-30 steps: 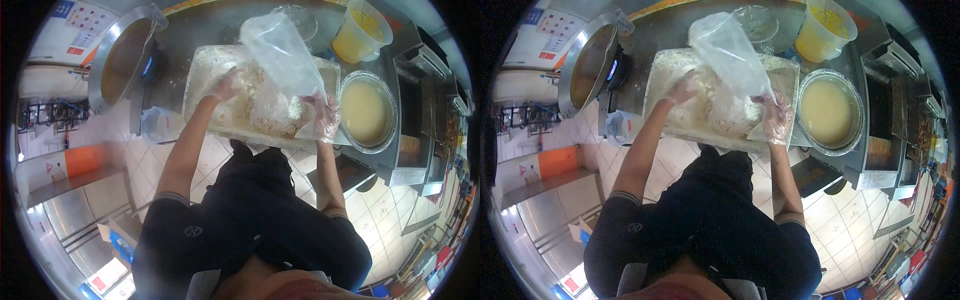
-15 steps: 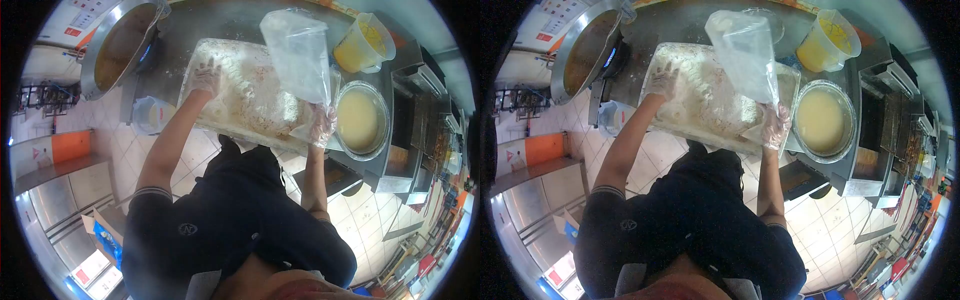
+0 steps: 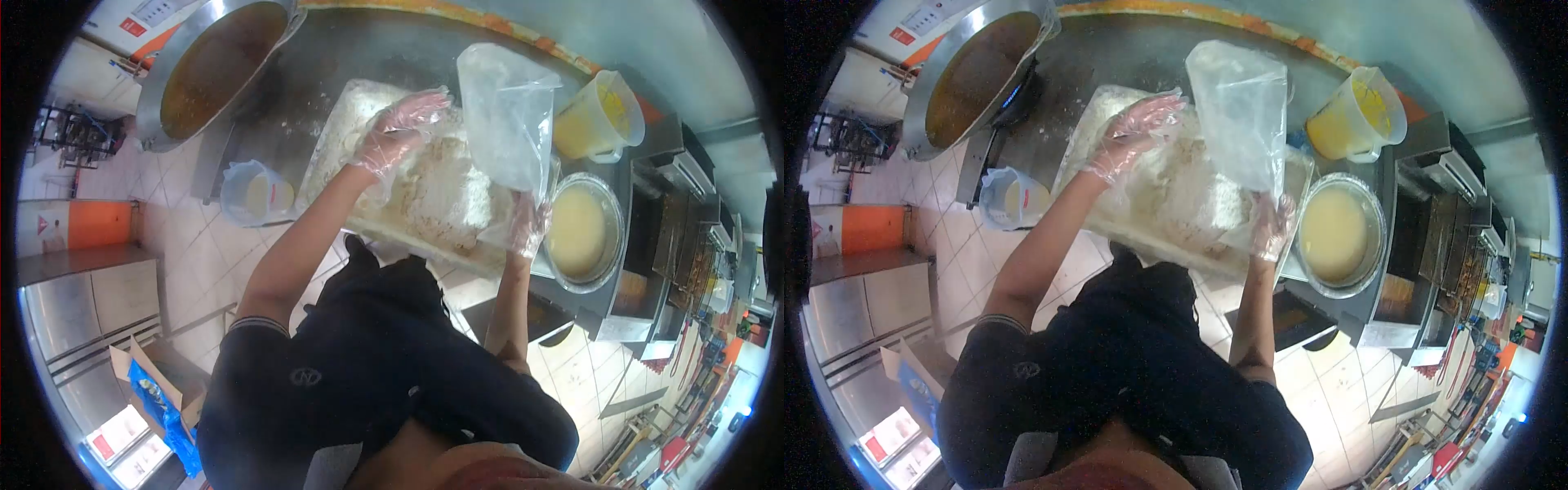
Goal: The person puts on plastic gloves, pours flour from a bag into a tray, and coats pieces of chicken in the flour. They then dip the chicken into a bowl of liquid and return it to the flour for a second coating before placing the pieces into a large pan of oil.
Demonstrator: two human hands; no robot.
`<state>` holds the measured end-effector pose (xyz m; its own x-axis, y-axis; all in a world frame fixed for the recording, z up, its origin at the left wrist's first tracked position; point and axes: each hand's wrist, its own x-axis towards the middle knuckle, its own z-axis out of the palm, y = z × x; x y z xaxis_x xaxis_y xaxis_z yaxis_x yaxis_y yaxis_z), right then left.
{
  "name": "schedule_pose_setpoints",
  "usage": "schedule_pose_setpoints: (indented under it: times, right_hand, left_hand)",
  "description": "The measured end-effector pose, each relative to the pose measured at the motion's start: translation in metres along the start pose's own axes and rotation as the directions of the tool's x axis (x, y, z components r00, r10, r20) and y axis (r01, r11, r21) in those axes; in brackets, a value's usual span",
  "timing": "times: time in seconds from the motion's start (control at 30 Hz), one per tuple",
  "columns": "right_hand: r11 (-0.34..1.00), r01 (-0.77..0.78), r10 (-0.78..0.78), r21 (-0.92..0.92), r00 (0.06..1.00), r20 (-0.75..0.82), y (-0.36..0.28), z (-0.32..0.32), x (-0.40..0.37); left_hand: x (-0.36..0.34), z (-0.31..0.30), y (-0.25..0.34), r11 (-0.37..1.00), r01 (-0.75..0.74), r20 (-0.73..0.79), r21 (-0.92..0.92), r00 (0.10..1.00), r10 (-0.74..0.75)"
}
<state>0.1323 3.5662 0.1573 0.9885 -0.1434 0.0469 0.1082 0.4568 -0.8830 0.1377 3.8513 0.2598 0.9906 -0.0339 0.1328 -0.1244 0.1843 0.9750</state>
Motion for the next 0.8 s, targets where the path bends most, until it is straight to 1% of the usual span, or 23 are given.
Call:
schedule_pose_setpoints:
  times: [0.03, 0.07, 0.1, 0.13, 0.17, 0.2, 0.23, 0.27, 0.3, 0.33, 0.37, 0.4, 0.43, 0.47, 0.53, 0.57, 0.6, 0.63, 0.67, 0.73, 0.77, 0.8]
  right_hand:
    - [0.997, 0.057, -0.052, -0.055, 0.996, 0.079, 0.008, -0.018, -0.005]
    - [0.986, 0.134, -0.117, -0.097, 0.978, 0.172, 0.012, -0.028, 0.000]
    - [0.966, 0.228, -0.188, -0.119, 0.943, 0.274, 0.020, -0.032, 0.014]
    - [0.965, 0.232, -0.192, -0.123, 0.943, 0.273, 0.008, -0.026, 0.018]
    - [0.794, 0.378, -0.195, -0.475, 0.900, 0.390, -0.017, -0.014, 0.016]
    - [0.479, 0.512, -0.153, -0.713, 0.848, 0.507, -0.033, 0.000, 0.020]
    - [0.946, 0.126, -0.001, -0.298, 0.922, 0.387, -0.036, 0.012, 0.023]
    - [0.943, 0.137, -0.005, -0.303, 0.917, 0.400, -0.042, 0.020, 0.032]
    - [0.531, 0.517, 0.026, -0.672, 0.782, 0.622, -0.051, 0.029, 0.044]
    - [-0.092, 0.765, 0.204, -0.638, 0.641, 0.740, -0.062, 0.044, 0.053]
    - [0.009, 0.691, 0.290, -0.723, 0.690, 0.663, -0.093, 0.105, 0.042]
    - [-0.004, 0.689, 0.287, -0.725, 0.695, 0.659, -0.097, 0.136, 0.038]
    - [-0.004, 0.731, 0.280, -0.683, 0.656, 0.701, -0.098, 0.161, 0.038]
    - [-0.005, 0.768, 0.271, -0.641, 0.618, 0.738, -0.093, 0.182, 0.039]
    - [-0.081, 0.869, 0.296, -0.487, 0.488, 0.821, -0.057, 0.212, 0.053]
    - [-0.100, 0.895, 0.237, -0.435, 0.446, 0.863, -0.029, 0.223, 0.058]
    - [-0.125, 0.916, 0.184, -0.382, 0.400, 0.898, -0.005, 0.237, 0.062]
    - [-0.080, 0.926, 0.242, -0.369, 0.377, 0.894, 0.011, 0.257, 0.068]
    - [-0.036, 0.932, 0.303, -0.361, 0.354, 0.885, 0.025, 0.272, 0.070]
    - [0.173, 0.937, 0.120, -0.305, 0.287, 0.950, 0.024, 0.298, 0.056]
    - [0.157, 0.934, 0.154, -0.322, 0.299, 0.942, 0.014, 0.298, 0.055]
    - [0.103, 0.926, 0.125, -0.362, 0.349, 0.929, 0.004, 0.300, 0.056]
  left_hand:
    - [-0.013, -0.004, -0.004, 0.995, -0.002, -0.015, 0.096, 1.000, 0.004]
    - [-0.024, -0.013, -0.010, 0.996, -0.006, -0.013, 0.091, 1.000, 0.008]
    - [-0.033, -0.028, -0.019, 0.993, 0.040, -0.103, 0.113, 0.994, -0.028]
    - [-0.049, -0.041, -0.029, 0.987, 0.106, -0.191, 0.121, 0.978, -0.082]
    - [-0.067, -0.050, -0.035, 0.987, 0.113, -0.186, 0.111, 0.978, -0.091]
    - [-0.078, -0.062, -0.039, 0.976, 0.170, -0.257, 0.133, 0.957, -0.132]
    - [-0.084, -0.069, -0.036, 0.963, 0.223, -0.333, 0.150, 0.929, -0.164]
    - [-0.092, -0.073, -0.035, 0.967, 0.211, -0.338, 0.141, 0.929, -0.153]
    - [-0.101, -0.077, -0.034, 0.959, 0.264, -0.377, 0.100, 0.902, -0.209]
    - [-0.108, -0.080, -0.032, 0.947, 0.317, -0.409, 0.056, 0.872, -0.268]
    - [-0.111, -0.083, -0.032, 0.949, 0.311, -0.405, 0.048, 0.875, -0.266]
    - [-0.113, -0.085, -0.035, 0.937, 0.326, -0.380, 0.127, 0.888, -0.257]
    - [-0.113, -0.087, -0.038, 0.919, 0.335, -0.350, 0.209, 0.903, -0.249]
    - [-0.113, -0.088, -0.045, 0.922, 0.326, -0.333, 0.208, 0.910, -0.246]
    - [-0.116, -0.093, -0.067, 0.899, 0.279, -0.255, 0.338, 0.947, -0.197]
    - [-0.117, -0.099, -0.081, 0.902, 0.270, -0.231, 0.336, 0.952, -0.199]
    - [-0.118, -0.105, -0.097, 0.836, 0.349, -0.203, 0.424, 0.936, -0.288]
    - [-0.120, -0.108, -0.106, 0.755, 0.414, -0.178, 0.509, 0.909, -0.378]
    - [-0.121, -0.108, -0.101, 0.766, 0.404, -0.143, 0.500, 0.911, -0.387]
    - [-0.127, -0.109, -0.086, 0.790, 0.294, 0.056, 0.538, 0.923, -0.381]
    - [-0.121, -0.110, -0.103, 0.754, 0.115, 0.163, 0.647, 0.945, -0.284]
    - [-0.118, -0.107, -0.119, 0.773, 0.116, 0.175, 0.623, 0.943, -0.282]
